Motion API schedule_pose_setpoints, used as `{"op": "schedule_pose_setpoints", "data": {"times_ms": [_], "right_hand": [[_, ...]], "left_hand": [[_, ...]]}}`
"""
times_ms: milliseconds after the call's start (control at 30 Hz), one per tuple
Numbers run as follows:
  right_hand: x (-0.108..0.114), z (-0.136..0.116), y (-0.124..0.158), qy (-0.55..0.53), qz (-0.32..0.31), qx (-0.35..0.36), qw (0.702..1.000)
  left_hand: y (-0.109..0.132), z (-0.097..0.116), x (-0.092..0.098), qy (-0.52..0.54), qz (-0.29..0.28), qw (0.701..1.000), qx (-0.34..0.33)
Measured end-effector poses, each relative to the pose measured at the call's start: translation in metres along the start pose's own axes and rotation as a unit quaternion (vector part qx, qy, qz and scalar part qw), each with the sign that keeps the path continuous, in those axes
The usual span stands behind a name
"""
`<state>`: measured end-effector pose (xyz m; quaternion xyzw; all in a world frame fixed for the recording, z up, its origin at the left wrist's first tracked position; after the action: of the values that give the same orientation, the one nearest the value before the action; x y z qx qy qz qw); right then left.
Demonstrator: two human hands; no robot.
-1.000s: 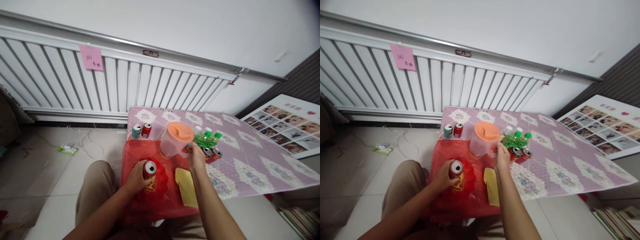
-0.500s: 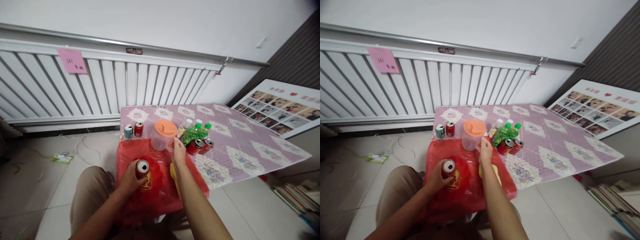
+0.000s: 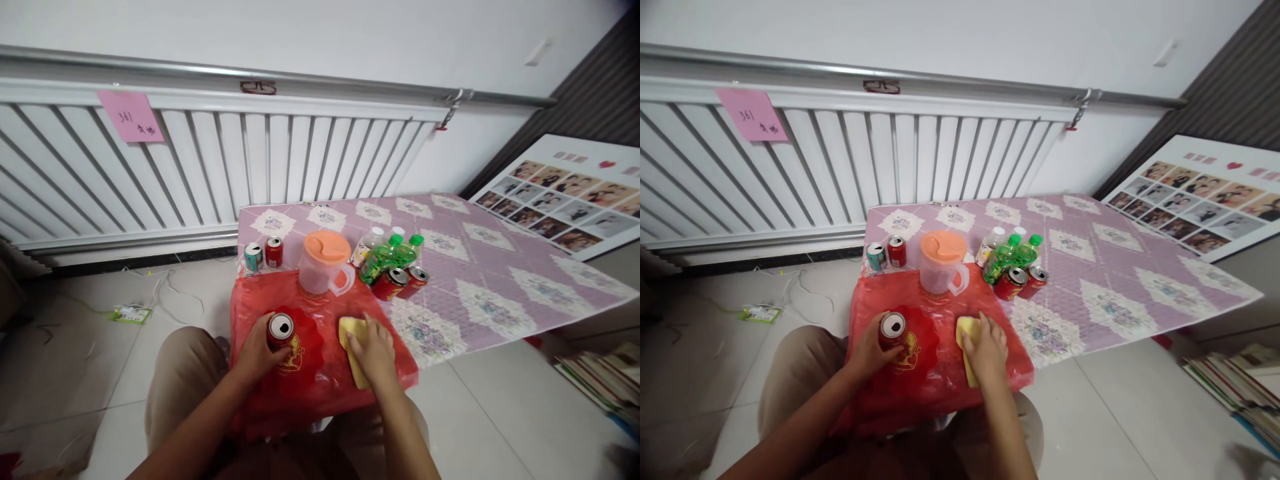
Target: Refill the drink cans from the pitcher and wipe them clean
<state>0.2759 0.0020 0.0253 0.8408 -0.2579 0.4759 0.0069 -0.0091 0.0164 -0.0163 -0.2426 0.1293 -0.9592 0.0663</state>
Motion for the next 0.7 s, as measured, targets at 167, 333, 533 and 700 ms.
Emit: {"op": "schedule_pose_setpoints", "data": {"times_ms": [167,333,533,700], "right_hand": [[-0.008,0.01,0.022,0.175,-0.08,0.014,0.981],[-0.012,0.038,0.011,0.048,-0.049,0.026,0.997],[0.019,0.078,0.001,-0.218,0.033,-0.206,0.953],[0.051,0.064,0.013,-0.425,0.03,-0.358,0.831]], "left_hand": [[-0.001,0.0,0.0,0.005,0.004,1.0,-0.005],[-0.001,-0.001,-0.001,0.011,0.014,1.0,-0.003],[-0.001,-0.003,-0.002,0.017,0.011,1.0,0.002],[-0.002,-0.001,-0.001,0.021,0.009,1.0,-0.005]]}}
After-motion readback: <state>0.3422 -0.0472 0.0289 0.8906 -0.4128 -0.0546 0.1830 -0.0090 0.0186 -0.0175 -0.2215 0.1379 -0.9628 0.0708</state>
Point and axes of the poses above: each hand's wrist, its own y-axis away from the middle knuckle, its own x-axis out of the back of the hand, z = x × y, the point moved 2 cm from there along -y, towards the middle knuckle, and after that the axes turned 10 degrees about z, right-handed, at the moved point
